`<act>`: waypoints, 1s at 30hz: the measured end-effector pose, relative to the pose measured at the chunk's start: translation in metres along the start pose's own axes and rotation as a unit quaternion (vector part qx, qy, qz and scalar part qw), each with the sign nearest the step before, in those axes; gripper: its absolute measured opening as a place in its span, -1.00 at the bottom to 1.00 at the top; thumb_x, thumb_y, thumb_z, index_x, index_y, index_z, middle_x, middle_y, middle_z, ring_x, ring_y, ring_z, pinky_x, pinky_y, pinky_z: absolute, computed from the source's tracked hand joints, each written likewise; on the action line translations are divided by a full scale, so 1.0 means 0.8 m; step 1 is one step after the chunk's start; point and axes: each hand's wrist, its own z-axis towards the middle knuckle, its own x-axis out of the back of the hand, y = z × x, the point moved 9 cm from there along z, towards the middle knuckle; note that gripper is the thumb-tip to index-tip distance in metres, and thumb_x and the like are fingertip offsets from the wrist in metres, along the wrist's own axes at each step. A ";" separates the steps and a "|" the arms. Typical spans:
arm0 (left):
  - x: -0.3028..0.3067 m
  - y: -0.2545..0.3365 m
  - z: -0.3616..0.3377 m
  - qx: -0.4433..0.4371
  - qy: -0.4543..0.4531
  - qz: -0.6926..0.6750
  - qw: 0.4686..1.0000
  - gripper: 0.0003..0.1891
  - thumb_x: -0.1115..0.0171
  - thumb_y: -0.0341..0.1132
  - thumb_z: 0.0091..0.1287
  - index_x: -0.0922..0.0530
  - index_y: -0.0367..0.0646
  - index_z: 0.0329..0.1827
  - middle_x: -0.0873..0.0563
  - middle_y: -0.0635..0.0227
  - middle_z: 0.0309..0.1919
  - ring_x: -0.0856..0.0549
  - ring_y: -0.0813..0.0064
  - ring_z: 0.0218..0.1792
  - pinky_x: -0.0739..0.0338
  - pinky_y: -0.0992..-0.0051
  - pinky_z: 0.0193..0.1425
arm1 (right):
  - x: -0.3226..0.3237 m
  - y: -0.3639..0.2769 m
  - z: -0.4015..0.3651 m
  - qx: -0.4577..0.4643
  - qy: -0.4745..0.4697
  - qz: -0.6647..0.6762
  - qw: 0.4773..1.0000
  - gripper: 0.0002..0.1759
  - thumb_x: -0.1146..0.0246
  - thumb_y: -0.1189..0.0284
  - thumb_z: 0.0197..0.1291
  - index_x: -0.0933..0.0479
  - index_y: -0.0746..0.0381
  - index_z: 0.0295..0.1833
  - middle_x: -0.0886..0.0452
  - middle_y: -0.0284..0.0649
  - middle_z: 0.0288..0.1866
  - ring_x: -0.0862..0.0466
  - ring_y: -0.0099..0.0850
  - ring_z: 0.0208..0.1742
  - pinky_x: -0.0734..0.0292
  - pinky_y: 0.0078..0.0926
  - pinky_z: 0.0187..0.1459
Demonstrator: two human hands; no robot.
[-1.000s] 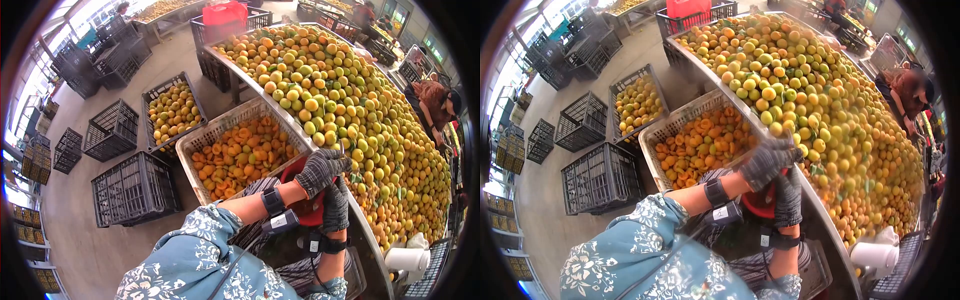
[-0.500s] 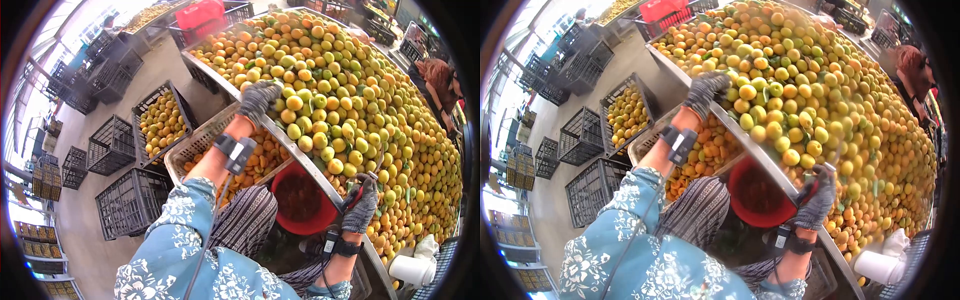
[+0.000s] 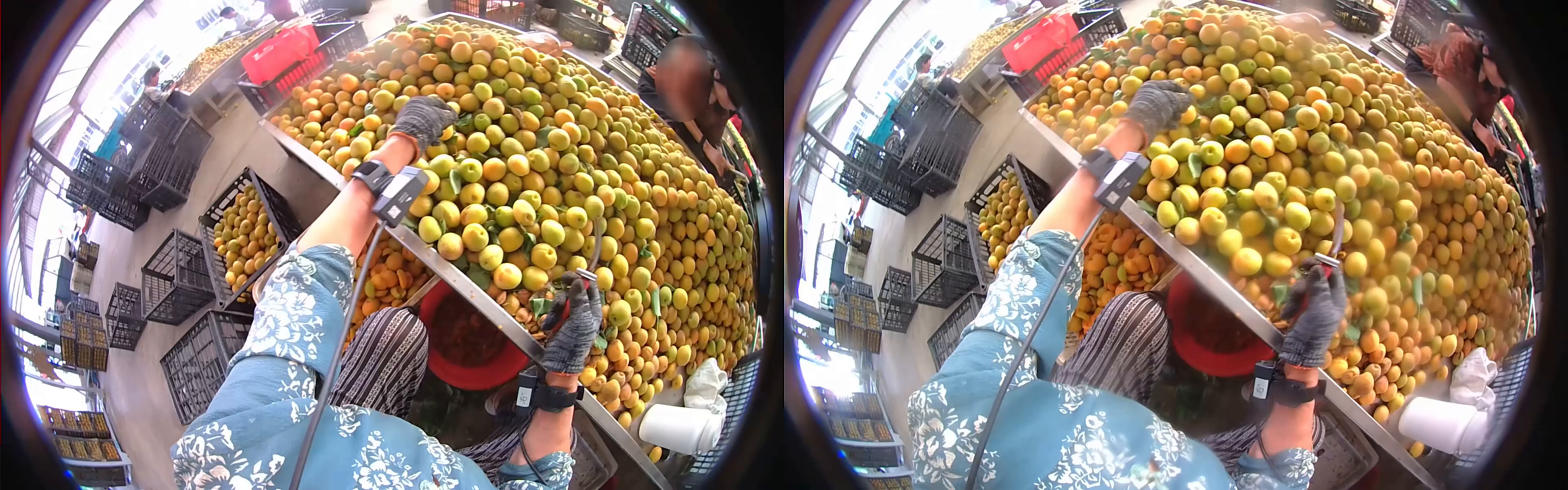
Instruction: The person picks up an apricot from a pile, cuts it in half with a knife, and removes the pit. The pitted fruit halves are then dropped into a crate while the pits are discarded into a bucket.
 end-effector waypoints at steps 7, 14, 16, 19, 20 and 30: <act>-0.058 0.040 0.057 0.187 -0.134 0.175 0.957 -0.52 -0.17 0.05 0.26 -0.62 0.00 0.15 -0.62 0.18 0.20 -0.53 0.15 0.28 -0.39 0.09 0.34 | 0.009 -0.016 -0.011 0.011 0.003 0.012 1.000 -0.80 -0.23 0.33 0.31 -0.54 0.23 -0.11 -0.42 -0.43 -0.62 -0.34 -0.65 -0.70 -0.18 -0.69 -0.67; -0.076 0.036 0.069 0.203 -0.169 0.198 0.944 -0.22 -0.10 0.37 0.19 -0.57 -0.10 0.23 -0.50 0.18 0.33 -0.38 0.15 0.40 -0.09 0.00 0.49 | 0.031 -0.022 -0.004 0.029 0.003 0.014 0.999 -0.76 -0.23 0.29 0.33 -0.54 0.25 -0.09 -0.42 -0.43 -0.61 -0.35 -0.66 -0.70 -0.20 -0.71 -0.69; -0.080 0.025 0.071 0.188 -0.142 0.187 0.954 -0.21 -0.18 0.40 0.10 -0.61 -0.09 0.17 -0.55 0.14 0.26 -0.45 0.15 0.33 -0.18 0.07 0.43 | 0.029 -0.027 -0.001 0.024 0.005 0.007 1.000 -0.77 -0.20 0.29 0.36 -0.54 0.23 -0.08 -0.44 -0.44 -0.59 -0.36 -0.68 -0.71 -0.20 -0.73 -0.71; -0.075 0.026 0.068 0.143 -0.118 0.228 0.956 -0.28 -0.09 0.43 0.16 -0.68 -0.05 0.00 -0.66 0.15 0.06 -0.59 0.17 0.16 -0.40 0.23 0.25 | 0.027 -0.023 0.006 0.008 0.006 0.001 1.000 -0.77 -0.21 0.28 0.35 -0.54 0.23 -0.08 -0.45 -0.45 -0.58 -0.36 -0.68 -0.71 -0.20 -0.73 -0.71; -0.075 0.026 0.068 0.138 -0.120 0.235 0.954 -0.29 -0.09 0.43 0.15 -0.68 -0.04 -0.01 -0.67 0.15 0.05 -0.60 0.17 0.15 -0.41 0.23 0.24 | 0.025 -0.022 0.006 -0.003 0.008 0.002 1.000 -0.77 -0.22 0.27 0.35 -0.54 0.23 -0.09 -0.46 -0.45 -0.58 -0.36 -0.68 -0.71 -0.20 -0.73 -0.71; -0.064 0.051 0.065 0.176 -0.115 0.167 0.963 -0.33 -0.39 0.18 0.05 -0.55 -0.09 0.12 -0.66 0.04 0.07 -0.63 0.08 0.13 -0.50 0.19 0.20 | 0.013 -0.012 0.011 -0.015 0.020 0.024 0.999 -0.87 -0.28 0.33 0.30 -0.60 0.15 -0.17 -0.43 -0.52 -0.65 -0.32 -0.72 -0.75 -0.14 -0.73 -0.72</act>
